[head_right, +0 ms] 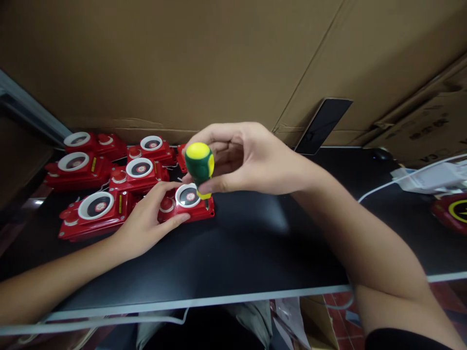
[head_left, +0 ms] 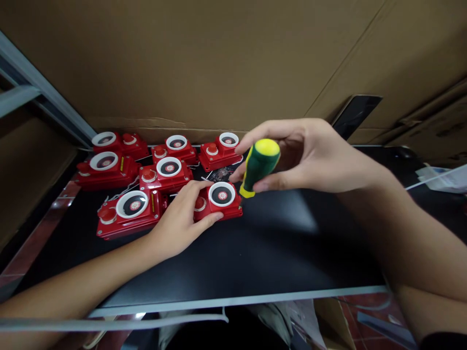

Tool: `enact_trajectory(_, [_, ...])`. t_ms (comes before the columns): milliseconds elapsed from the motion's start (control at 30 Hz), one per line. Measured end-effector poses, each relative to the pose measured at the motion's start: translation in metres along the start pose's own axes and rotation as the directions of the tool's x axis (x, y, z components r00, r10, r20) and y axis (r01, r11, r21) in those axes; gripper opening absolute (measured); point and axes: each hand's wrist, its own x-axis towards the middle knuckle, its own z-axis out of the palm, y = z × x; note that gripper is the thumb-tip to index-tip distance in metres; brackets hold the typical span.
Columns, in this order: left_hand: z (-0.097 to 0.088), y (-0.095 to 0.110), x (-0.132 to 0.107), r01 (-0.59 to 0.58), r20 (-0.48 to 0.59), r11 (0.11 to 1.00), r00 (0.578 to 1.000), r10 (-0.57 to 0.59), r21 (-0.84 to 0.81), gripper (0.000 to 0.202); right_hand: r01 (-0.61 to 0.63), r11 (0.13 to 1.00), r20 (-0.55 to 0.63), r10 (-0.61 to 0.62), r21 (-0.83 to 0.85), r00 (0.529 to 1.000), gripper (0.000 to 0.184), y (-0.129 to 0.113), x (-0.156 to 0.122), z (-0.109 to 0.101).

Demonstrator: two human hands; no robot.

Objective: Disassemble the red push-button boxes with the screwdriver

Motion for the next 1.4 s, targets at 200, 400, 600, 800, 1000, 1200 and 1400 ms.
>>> enact_trajectory(200, [0.0, 0.0, -0.001, -0.018, -0.009, 1.0, 1.0, 0.018, 0.005, 0.05, 0.183, 0.958, 0.044, -0.178, -0.219, 0.983, 0.025, 0.001, -0.002, 0.008])
enact_trajectory(400, [0.0, 0.001, 0.0, -0.023, -0.011, 1.0, 1.0, 0.023, 0.012, 0.052, 0.115, 0.926, -0.077, -0.152, -0.359, 0.985, 0.034, -0.001, -0.002, 0.013])
enact_trajectory(600, [0.001, 0.0, -0.001, -0.01, -0.004, 1.0, 1.0, 0.01, 0.021, 0.051, 0.092, 0.984, -0.018, -0.095, -0.152, 0.995, 0.023, -0.009, -0.004, 0.007])
enact_trajectory(800, [0.0, 0.001, -0.001, -0.008, 0.002, 1.0, 1.0, 0.008, 0.028, 0.051, 0.179, 0.95, -0.007, -0.187, -0.256, 0.982, 0.028, -0.001, 0.001, 0.007])
enact_trajectory(1000, [-0.001, 0.002, -0.001, 0.014, 0.016, 1.0, 1.0, -0.014, 0.012, 0.051, 0.031, 0.983, -0.115, -0.053, -0.181, 0.992, 0.048, -0.014, -0.007, 0.001])
enact_trajectory(1200, [-0.002, 0.003, -0.001, 0.029, 0.035, 1.0, 0.999, -0.029, 0.007, 0.05, 0.143, 0.99, 0.111, -0.142, 0.002, 0.984, 0.025, -0.001, -0.006, 0.005])
enact_trajectory(1400, [-0.002, 0.003, 0.0, 0.016, 0.028, 1.0, 0.999, -0.016, 0.006, 0.053, 0.148, 0.968, 0.027, -0.145, -0.201, 0.989, 0.038, 0.016, 0.007, 0.001])
